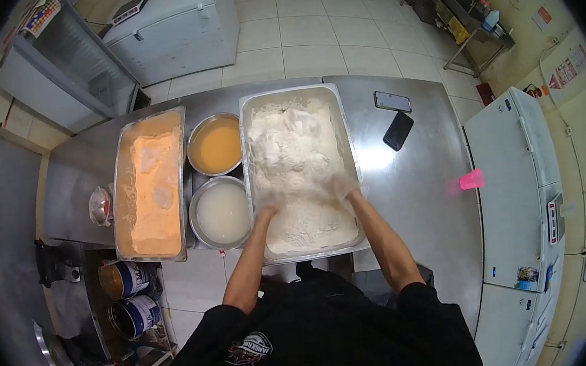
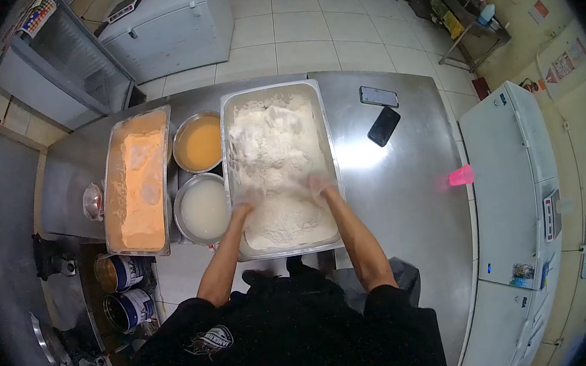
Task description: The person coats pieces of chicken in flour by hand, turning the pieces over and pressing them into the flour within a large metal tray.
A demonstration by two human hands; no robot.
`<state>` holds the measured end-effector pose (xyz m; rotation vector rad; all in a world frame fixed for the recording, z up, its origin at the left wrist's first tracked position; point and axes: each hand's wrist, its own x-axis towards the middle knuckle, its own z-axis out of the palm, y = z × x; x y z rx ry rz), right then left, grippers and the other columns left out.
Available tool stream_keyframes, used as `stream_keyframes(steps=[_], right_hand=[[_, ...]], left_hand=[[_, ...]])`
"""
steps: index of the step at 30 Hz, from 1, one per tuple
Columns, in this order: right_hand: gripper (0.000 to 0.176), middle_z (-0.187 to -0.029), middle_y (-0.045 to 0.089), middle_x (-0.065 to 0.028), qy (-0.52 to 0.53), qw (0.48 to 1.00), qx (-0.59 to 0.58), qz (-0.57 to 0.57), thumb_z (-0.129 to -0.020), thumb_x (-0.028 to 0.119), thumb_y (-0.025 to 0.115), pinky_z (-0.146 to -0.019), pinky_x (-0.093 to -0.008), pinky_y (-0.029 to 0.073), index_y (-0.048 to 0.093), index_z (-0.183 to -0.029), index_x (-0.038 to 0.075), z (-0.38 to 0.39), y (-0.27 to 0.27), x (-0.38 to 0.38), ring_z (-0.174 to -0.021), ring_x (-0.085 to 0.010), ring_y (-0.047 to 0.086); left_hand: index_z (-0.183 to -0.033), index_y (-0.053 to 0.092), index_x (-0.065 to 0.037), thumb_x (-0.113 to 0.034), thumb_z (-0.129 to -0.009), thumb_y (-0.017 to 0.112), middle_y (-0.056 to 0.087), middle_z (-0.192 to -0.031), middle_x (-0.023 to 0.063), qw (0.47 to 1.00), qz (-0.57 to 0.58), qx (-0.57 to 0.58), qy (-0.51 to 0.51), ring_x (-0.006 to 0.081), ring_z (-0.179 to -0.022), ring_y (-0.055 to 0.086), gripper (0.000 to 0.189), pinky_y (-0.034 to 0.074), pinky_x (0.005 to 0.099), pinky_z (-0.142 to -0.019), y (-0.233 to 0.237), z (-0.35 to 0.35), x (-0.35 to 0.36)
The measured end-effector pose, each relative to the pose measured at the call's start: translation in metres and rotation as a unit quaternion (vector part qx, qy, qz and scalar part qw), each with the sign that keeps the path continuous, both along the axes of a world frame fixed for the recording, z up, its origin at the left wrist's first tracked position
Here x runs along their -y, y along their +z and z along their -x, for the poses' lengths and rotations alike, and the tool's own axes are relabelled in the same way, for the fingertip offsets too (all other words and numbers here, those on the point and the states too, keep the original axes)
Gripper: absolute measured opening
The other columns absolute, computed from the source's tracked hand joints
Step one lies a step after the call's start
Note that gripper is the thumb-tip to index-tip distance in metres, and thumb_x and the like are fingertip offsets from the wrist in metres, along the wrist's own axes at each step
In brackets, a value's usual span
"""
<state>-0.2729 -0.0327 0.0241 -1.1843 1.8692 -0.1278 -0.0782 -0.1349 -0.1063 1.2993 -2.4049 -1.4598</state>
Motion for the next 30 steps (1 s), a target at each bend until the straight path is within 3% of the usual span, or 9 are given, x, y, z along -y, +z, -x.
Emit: stream_keyframes(steps=[2, 4, 8, 12, 15, 18, 21, 24, 30], right_hand=[[0.062, -0.076, 0.051, -0.0152, 0.207, 0.965, -0.132, -0.089, -0.064, 0.054, 0.031, -0.063, -0.034, 0.037, 0.043, -0.093, 0.001, -0.015, -0.003, -0.015, -0.069, -0.026, 0.049], [0.058, -0.075, 0.051, -0.0152, 0.224, 0.958, -0.162, -0.077, -0.064, 0.051, 0.032, -0.062, -0.0344, 0.037, 0.044, -0.091, 0.001, -0.037, -0.025, -0.037, -0.069, -0.0259, 0.049], [0.052, -0.074, 0.051, -0.0152, -0.018, 0.998, 0.015, 0.05, -0.063, 0.046, 0.033, -0.062, -0.0351, 0.037, 0.045, -0.087, 0.001, -0.049, -0.057, -0.039, -0.069, -0.0257, 0.049], [0.046, -0.074, 0.051, -0.0153, -0.326, 0.881, 0.302, 0.162, -0.063, 0.04, 0.034, -0.061, -0.0359, 0.037, 0.046, -0.084, 0.001, -0.048, -0.053, -0.002, -0.069, -0.0255, 0.049], [0.041, -0.073, 0.051, -0.0153, -0.368, 0.853, 0.306, 0.209, -0.063, 0.036, 0.035, -0.061, -0.0365, 0.037, 0.047, -0.081, 0.001, -0.027, -0.054, 0.025, -0.069, -0.0254, 0.049], [0.036, -0.072, 0.051, -0.0153, -0.258, 0.93, 0.163, 0.205, -0.062, 0.032, 0.036, -0.061, -0.0371, 0.037, 0.048, -0.078, 0.001, 0.008, -0.061, 0.021, -0.068, -0.0252, 0.049], [0.032, -0.072, 0.051, -0.0153, -0.045, 0.991, -0.039, 0.116, -0.062, 0.028, 0.036, -0.06, -0.0377, 0.037, 0.048, -0.075, 0.001, 0.025, -0.078, -0.018, -0.068, -0.025, 0.049], [0.027, -0.071, 0.051, -0.0153, 0.143, 0.981, -0.127, 0.041, -0.062, 0.024, 0.037, -0.06, -0.0383, 0.037, 0.049, -0.073, 0.002, 0.008, -0.106, -0.059, -0.068, -0.0249, 0.049], [0.019, -0.07, 0.051, -0.0154, 0.327, 0.904, -0.251, 0.117, -0.061, 0.015, 0.039, -0.059, -0.0395, 0.037, 0.051, -0.067, 0.002, -0.021, -0.14, -0.022, -0.068, -0.0246, 0.049]], left_hand=[[-0.084, 0.046, -0.007, -0.027, -0.071, 0.031, 0.049, -0.082, 0.0076, 0.952, 0.266, 0.029, -0.147, 0.0203, -0.073, 0.044, 0.029, 0.035, 0.0327, -0.066, -0.082, -0.032, -0.048], [-0.084, 0.046, -0.007, -0.027, -0.071, 0.031, 0.049, -0.082, 0.0079, 0.99, 0.085, 0.1, -0.048, 0.0206, -0.073, 0.044, 0.029, 0.035, 0.0328, -0.066, -0.056, -0.023, -0.082], [-0.083, 0.047, -0.006, -0.026, -0.07, 0.031, 0.049, -0.081, 0.0087, 0.989, -0.086, 0.022, 0.119, 0.0213, -0.074, 0.045, 0.028, 0.035, 0.0331, -0.066, -0.026, -0.006, -0.078], [-0.082, 0.047, -0.006, -0.025, -0.07, 0.031, 0.049, -0.081, 0.0094, 0.884, -0.308, -0.207, 0.285, 0.0221, -0.074, 0.045, 0.028, 0.035, 0.0334, -0.067, 0.037, 0.02, -0.04], [-0.081, 0.047, -0.005, -0.025, -0.07, 0.031, 0.049, -0.081, 0.01, 0.83, -0.368, -0.278, 0.313, 0.0226, -0.075, 0.045, 0.027, 0.035, 0.0336, -0.067, 0.072, 0.027, -0.006], [-0.081, 0.047, -0.005, -0.024, -0.07, 0.031, 0.049, -0.081, 0.0105, 0.914, -0.26, -0.181, 0.252, 0.0231, -0.075, 0.045, 0.027, 0.035, 0.0338, -0.067, 0.058, 0.017, 0.012], [-0.08, 0.047, -0.004, -0.023, -0.069, 0.031, 0.049, -0.081, 0.0111, 0.999, -0.009, 0.021, 0.045, 0.0237, -0.075, 0.045, 0.027, 0.035, 0.034, -0.067, 0.003, -0.015, -0.024], [-0.08, 0.047, -0.004, -0.023, -0.069, 0.032, 0.049, -0.08, 0.0117, 0.994, 0.031, 0.104, -0.035, 0.0242, -0.075, 0.045, 0.026, 0.035, 0.0342, -0.067, -0.036, -0.024, -0.086], [-0.078, 0.047, -0.003, -0.022, -0.068, 0.032, 0.049, -0.08, 0.0128, 0.986, -0.03, 0.149, 0.074, 0.0253, -0.076, 0.045, 0.026, 0.034, 0.0346, -0.067, -0.039, 0.019, -0.055]])
